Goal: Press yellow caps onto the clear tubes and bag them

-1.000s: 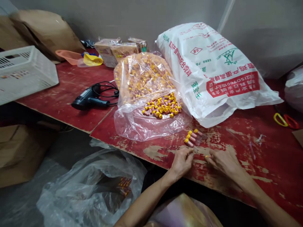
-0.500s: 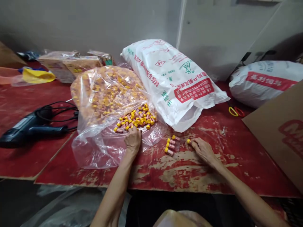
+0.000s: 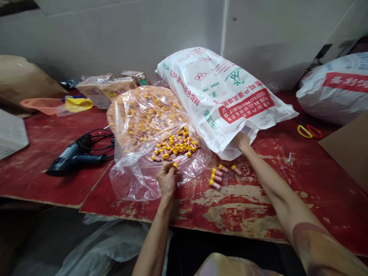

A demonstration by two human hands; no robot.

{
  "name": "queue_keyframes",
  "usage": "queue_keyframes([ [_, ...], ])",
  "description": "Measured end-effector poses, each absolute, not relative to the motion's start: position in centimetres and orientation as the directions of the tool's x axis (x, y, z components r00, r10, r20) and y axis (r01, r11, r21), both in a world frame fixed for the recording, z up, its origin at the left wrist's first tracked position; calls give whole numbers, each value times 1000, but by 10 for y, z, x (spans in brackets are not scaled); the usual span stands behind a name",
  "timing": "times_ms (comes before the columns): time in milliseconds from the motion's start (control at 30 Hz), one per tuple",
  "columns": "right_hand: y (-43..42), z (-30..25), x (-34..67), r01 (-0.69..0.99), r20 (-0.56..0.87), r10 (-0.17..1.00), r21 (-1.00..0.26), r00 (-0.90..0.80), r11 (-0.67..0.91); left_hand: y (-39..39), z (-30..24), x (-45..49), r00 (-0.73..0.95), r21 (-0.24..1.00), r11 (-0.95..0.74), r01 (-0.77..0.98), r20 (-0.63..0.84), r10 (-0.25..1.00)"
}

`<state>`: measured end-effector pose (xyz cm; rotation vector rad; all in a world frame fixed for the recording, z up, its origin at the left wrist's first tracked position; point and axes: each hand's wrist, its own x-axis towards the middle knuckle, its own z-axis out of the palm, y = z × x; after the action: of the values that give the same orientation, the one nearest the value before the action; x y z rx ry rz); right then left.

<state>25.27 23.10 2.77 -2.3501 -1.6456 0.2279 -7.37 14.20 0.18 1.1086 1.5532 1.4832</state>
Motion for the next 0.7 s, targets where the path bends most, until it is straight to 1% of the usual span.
queue_keyframes([
  [33,236,25,253,895,3,942,-311,337,-319,133,4,-71,-342,994,14,-107,-50,938],
  [67,237,23,254,897,-12,945,-309,328,-316,124,6,-69,-278,956,65,-287,-148,949],
  [100,233,20,255,896,-6,946,-317,325,-310,116,7,-66,-206,899,118,-421,-221,953],
  [133,225,18,258,884,27,942,-354,334,-304,109,7,-63,-133,843,169,-510,-272,953],
  [167,213,17,260,854,78,931,-431,356,-291,103,6,-60,-69,797,213,-566,-303,951],
  [233,180,15,262,713,168,890,-667,425,-215,95,2,-53,10,763,268,-588,-325,946],
  [267,160,14,261,603,178,873,-783,453,-154,93,-1,-48,8,785,273,-556,-323,946],
  [300,140,13,257,482,156,872,-871,464,-101,92,-5,-44,-19,827,265,-495,-315,949],
  [333,120,12,253,375,110,887,-924,448,-75,91,-8,-40,-67,880,247,-405,-298,952],
  [400,86,7,240,207,31,917,-977,398,-57,90,-11,-32,-172,973,172,-154,-197,965],
  [433,74,4,234,146,10,925,-988,381,-50,89,-11,-30,-186,994,105,-8,-105,977],
  [467,63,1,228,99,-1,929,-994,371,-40,88,-9,-28,-150,991,18,132,3,989],
  [500,56,-2,223,67,-8,932,-997,363,-34,87,-7,-26,-67,964,-88,253,108,992],
  [533,51,-5,219,46,-13,933,-998,359,-32,86,-3,-25,63,916,-204,346,195,979],
  [567,47,-8,216,33,-20,935,-999,355,-33,84,1,-24,214,855,-318,410,249,945],
  [633,43,-11,212,19,-18,936,-999,351,-27,80,7,-21,468,717,-497,488,265,843],
  [667,41,-12,211,15,-5,934,-1000,356,-11,78,8,-19,547,647,-554,524,242,801],
  [700,40,-11,211,12,11,933,-1000,361,7,76,8,-16,590,579,-586,567,211,780],
])
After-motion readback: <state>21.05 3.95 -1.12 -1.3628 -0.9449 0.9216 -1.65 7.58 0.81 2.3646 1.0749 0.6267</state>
